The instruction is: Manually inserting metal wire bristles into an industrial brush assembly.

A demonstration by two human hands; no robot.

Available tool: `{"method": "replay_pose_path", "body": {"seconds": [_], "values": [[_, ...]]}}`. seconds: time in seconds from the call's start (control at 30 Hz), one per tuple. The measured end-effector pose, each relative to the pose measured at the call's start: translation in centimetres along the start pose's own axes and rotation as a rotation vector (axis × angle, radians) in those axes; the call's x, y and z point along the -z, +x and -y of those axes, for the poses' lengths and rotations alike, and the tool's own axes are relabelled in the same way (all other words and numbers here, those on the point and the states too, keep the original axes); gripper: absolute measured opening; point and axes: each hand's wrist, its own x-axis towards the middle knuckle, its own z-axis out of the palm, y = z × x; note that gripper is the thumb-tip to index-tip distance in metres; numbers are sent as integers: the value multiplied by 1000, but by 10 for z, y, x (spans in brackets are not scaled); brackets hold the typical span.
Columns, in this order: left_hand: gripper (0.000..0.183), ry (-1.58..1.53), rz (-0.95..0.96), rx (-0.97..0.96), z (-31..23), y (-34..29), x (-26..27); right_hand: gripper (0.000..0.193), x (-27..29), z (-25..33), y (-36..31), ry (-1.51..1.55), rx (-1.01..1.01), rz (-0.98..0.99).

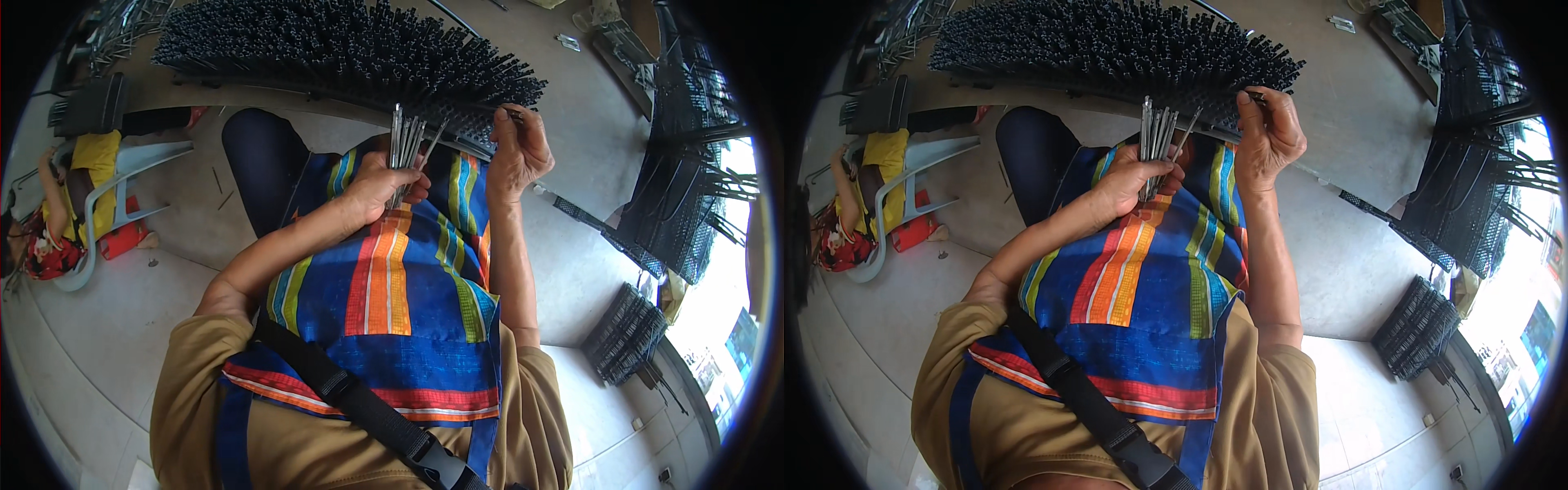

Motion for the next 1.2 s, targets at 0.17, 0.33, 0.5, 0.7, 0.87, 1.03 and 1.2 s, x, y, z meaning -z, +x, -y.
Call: {"method": "replay_pose_path", "body": {"seconds": [0.17,0.33,0.5,0.7,0.87,1.03,1.2], "values": [[16,-86,34,-3,-2,6,-5,9,1,-15,-6,-119,42,39],[22,-139,43,-6,-3,11,-10,10,-10,-3,0,-359,154,90],[22,-157,61,13,-1,17,-6,15,-24,2,11,-441,245,76],[22,-163,80,24,-3,13,-3,11,-21,10,25,-747,454,249],[21,-189,127,-4,-3,12,-3,14,-13,18,14,-786,540,236],[24,-82,257,-48,-10,6,-10,10,3,13,-6,-535,-207,281],[19,-216,155,190,-15,17,-10,3,6,7,-8,22,-427,92]]}}
